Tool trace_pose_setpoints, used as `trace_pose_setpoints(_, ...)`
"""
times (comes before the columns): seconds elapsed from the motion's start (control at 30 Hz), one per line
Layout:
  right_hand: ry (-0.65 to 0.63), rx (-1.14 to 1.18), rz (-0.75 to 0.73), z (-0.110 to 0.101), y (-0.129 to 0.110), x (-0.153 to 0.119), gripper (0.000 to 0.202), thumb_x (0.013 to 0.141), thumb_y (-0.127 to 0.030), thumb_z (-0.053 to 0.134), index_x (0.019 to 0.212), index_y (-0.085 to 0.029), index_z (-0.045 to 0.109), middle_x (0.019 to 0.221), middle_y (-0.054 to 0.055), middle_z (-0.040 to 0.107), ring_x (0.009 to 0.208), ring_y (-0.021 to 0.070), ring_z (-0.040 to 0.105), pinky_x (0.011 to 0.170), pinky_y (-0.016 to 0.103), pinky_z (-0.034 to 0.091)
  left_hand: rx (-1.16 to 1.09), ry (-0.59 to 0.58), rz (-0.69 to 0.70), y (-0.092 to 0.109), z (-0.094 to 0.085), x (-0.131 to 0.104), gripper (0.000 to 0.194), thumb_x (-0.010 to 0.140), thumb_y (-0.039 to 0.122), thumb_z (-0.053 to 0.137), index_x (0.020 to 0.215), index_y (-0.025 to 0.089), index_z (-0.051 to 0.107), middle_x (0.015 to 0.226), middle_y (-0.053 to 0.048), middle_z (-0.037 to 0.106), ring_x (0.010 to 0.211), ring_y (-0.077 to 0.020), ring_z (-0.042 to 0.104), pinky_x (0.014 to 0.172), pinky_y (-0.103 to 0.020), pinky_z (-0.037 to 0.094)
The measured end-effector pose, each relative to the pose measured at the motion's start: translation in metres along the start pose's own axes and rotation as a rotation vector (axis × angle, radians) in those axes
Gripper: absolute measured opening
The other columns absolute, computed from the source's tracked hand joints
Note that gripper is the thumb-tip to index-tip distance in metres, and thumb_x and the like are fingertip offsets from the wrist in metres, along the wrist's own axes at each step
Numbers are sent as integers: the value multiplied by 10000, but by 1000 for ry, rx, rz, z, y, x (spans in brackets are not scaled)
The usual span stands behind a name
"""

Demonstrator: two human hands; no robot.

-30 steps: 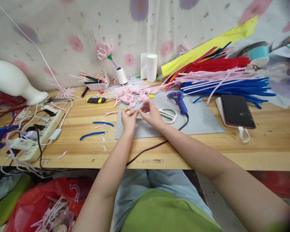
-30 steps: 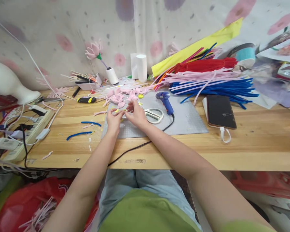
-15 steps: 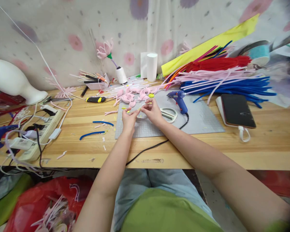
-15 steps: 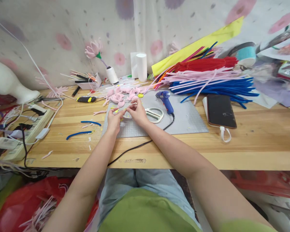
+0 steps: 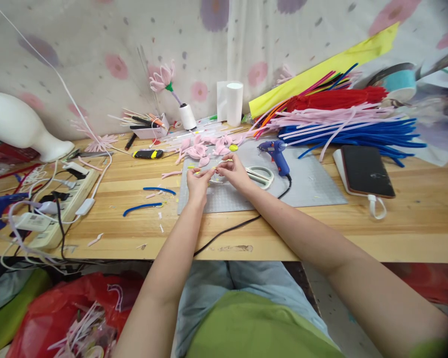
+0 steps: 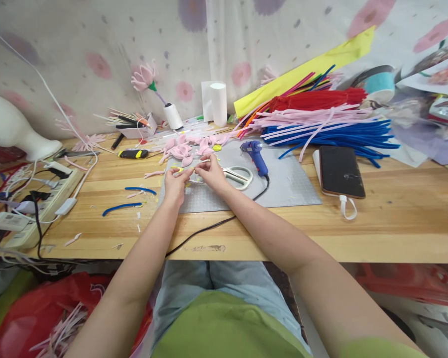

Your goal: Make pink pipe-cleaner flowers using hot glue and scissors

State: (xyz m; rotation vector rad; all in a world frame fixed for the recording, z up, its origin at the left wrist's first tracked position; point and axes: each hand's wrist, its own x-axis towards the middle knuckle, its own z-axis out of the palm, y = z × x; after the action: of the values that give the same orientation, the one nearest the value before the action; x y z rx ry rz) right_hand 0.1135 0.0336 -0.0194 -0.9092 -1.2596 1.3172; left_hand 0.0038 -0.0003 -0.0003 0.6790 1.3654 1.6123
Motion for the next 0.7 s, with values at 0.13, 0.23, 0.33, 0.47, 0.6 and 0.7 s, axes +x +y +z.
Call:
trace_pose_setpoints(0.13, -46, -26, 4, 2, 0, -2, 431, 558, -283, 663, 878, -235, 379, 721, -66, 611, 650, 111, 591, 674, 298, 476, -25, -2, -7, 0, 1, 0, 491, 529, 126, 751, 793, 211, 346, 544, 90, 542, 561, -93, 561, 616, -224, 385)
trace_pose_setpoints(0.23, -48, -20, 4, 3, 1, -2, 425, 556, -272, 655, 875, -232, 377, 702, -68, 607, 640, 110, 594, 669, 294, 473, -52, -21, 11, -2, 1, 2, 510, 515, 128, 754, 795, 214, 337, 544, 103, 519, 575, -93, 566, 644, -230, 391)
trace_pose_setpoints(0.33, -55, 2, 12, 3, 2, -2, 427, 546, -261, 653, 869, -234, 374, 661, -82, 599, 623, 109, 595, 664, 291, 474, -75, -19, 26, -3, 1, 3, 522, 505, 123, 750, 799, 216, 329, 554, 105, 519, 582, -87, 565, 674, -234, 396)
trace_pose_setpoints(0.47, -74, 7, 16, 4, 0, -4, 431, 537, -256, 659, 867, -232, 382, 652, -79, 601, 616, 108, 588, 649, 285, 472, -118, -32, 19, -3, 2, 4, 506, 514, 98, 717, 792, 216, 312, 553, 109, 531, 541, -69, 532, 664, -226, 388)
trace_pose_setpoints(0.6, -103, 10, 40, 4, -4, -6, 431, 535, -246, 663, 867, -224, 388, 650, -70, 602, 613, 111, 583, 646, 285, 469, -163, -49, 4, -3, 1, 5, 502, 504, 88, 706, 796, 212, 317, 557, 105, 534, 528, -62, 513, 648, -217, 373)
trace_pose_setpoints(0.7, -74, -9, 49, 4, -5, -6, 432, 535, -240, 667, 871, -218, 397, 674, -52, 611, 629, 119, 584, 652, 289, 465, -145, -57, -16, -4, 0, 7, 498, 493, 97, 720, 802, 205, 344, 564, 100, 524, 534, -63, 507, 629, -212, 358)
